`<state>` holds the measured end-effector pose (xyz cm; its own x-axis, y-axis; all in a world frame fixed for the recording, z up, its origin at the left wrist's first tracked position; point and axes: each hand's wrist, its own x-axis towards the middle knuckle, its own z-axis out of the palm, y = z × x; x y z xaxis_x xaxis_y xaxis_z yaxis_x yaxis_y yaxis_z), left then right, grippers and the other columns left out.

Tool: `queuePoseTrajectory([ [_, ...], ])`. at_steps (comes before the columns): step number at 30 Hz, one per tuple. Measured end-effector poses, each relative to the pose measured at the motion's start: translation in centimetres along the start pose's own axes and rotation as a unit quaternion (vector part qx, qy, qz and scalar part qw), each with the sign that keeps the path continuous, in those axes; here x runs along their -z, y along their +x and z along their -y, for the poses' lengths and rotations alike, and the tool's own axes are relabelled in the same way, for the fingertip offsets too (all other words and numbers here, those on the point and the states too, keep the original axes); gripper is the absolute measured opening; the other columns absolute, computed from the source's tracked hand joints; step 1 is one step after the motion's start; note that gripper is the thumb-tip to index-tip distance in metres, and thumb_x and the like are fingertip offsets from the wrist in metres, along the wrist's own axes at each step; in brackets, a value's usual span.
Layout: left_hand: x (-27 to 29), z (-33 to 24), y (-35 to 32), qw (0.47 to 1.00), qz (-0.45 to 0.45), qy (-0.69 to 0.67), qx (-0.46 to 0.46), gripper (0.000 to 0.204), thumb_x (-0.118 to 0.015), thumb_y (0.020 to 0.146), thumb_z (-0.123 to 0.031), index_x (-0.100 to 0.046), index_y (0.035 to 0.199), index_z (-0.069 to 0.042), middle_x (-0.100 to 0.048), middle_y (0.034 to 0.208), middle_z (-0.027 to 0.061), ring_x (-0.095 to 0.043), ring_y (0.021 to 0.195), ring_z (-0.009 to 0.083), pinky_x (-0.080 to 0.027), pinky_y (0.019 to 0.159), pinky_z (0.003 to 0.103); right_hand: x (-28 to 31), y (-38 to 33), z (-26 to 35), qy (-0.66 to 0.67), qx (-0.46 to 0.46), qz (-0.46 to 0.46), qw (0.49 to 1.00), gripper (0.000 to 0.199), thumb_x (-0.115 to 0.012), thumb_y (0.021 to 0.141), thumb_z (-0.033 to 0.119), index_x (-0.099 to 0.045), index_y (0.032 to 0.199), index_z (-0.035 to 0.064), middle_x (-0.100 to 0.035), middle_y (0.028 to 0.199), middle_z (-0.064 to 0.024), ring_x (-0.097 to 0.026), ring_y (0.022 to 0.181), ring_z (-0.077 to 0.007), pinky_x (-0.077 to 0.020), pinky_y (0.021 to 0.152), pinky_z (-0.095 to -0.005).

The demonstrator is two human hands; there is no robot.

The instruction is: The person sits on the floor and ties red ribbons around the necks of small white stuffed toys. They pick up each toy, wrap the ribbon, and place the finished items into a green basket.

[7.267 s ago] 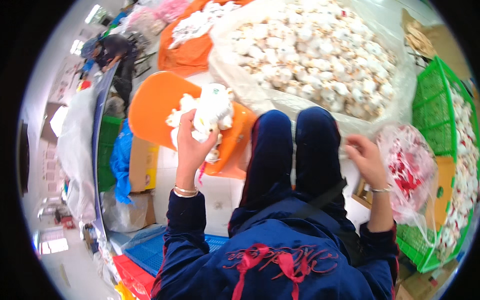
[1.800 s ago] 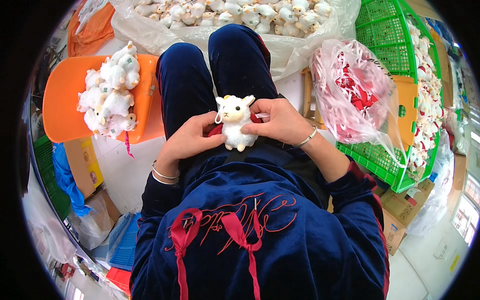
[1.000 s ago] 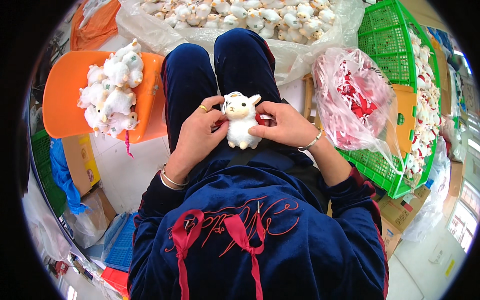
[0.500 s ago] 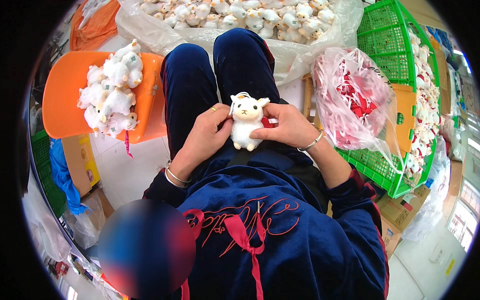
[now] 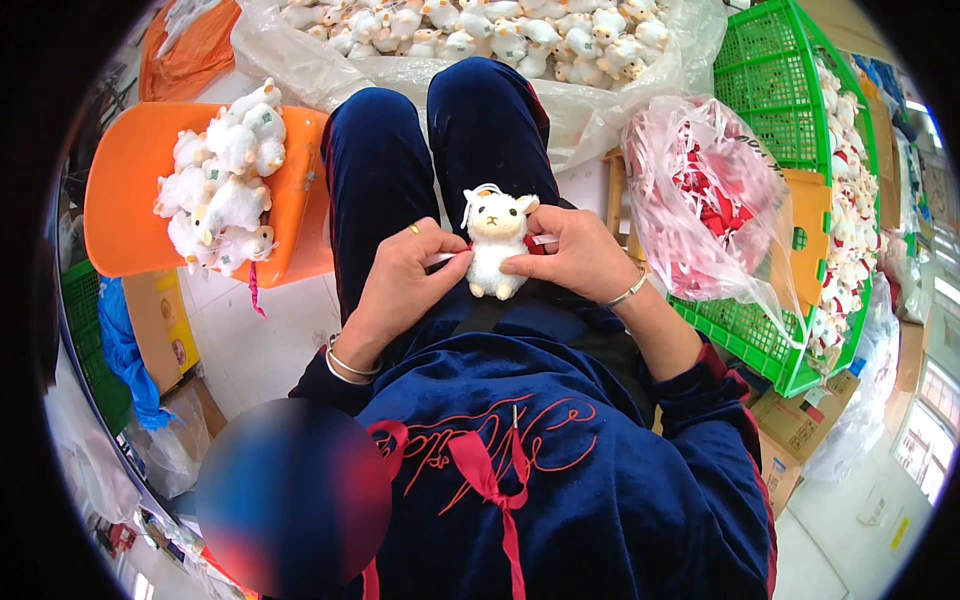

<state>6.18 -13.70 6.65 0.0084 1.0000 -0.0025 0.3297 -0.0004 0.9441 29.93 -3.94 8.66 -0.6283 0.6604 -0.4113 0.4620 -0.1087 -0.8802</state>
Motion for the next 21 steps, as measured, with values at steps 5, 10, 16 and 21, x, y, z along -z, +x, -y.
queuePoseTrajectory([
  [5,-0.3,0.5,0.1,0.987,0.024,-0.117,0.104,0.016,-0.077,0.092,-0.013,-0.073,0.094,0.002,-0.07,0.084,0.0033,-0.062,0.075,0.0082,-0.049,0.068,0.024,-0.3,-0.1,-0.4,-0.094,0.052,-0.035,0.994,0.039,-0.09,0.079,0.027,-0.071,0.096,-0.0024,-0.071,0.084,-0.0136,-0.067,0.076,-0.0178,-0.053,0.071,-0.0343],
  [10,-1.0,1.5,0.7,0.951,0.096,-0.215,0.201,0.025,-0.08,0.091,-0.022,-0.073,0.095,0.002,-0.073,0.085,0.0053,-0.064,0.078,0.0072,-0.052,0.072,0.024,0.1,-0.5,0.4,-0.14,0.033,-0.043,0.989,0.037,-0.09,0.08,0.027,-0.068,0.092,-0.0006,-0.069,0.079,-0.0134,-0.064,0.07,-0.0189,-0.0513,0.067,-0.033],
  [16,-0.8,0.7,1.5,0.933,0.132,-0.251,0.221,0.02,-0.08,0.092,-0.018,-0.072,0.097,-0.001,-0.067,0.086,-0.0023,-0.056,0.077,0.0032,-0.045,0.07,0.019,0.5,-0.9,1.0,-0.145,0.033,-0.037,0.988,0.03,-0.088,0.083,0.019,-0.066,0.093,0.0017,-0.064,0.076,-0.002,-0.056,0.069,-0.0082,-0.0474,0.062,-0.0275],
  [21,-1.1,0.8,1.4,0.914,0.09,-0.32,0.231,0.015,-0.077,0.094,-0.014,-0.072,0.097,0.0,-0.068,0.085,-0.0022,-0.058,0.078,0.0032,-0.046,0.07,0.019,0.2,-0.9,1.8,-0.093,0.003,-0.034,0.995,0.028,-0.084,0.087,0.019,-0.068,0.097,-0.0011,-0.071,0.083,-0.0081,-0.063,0.075,-0.0113,-0.0524,0.07,-0.0306],
])
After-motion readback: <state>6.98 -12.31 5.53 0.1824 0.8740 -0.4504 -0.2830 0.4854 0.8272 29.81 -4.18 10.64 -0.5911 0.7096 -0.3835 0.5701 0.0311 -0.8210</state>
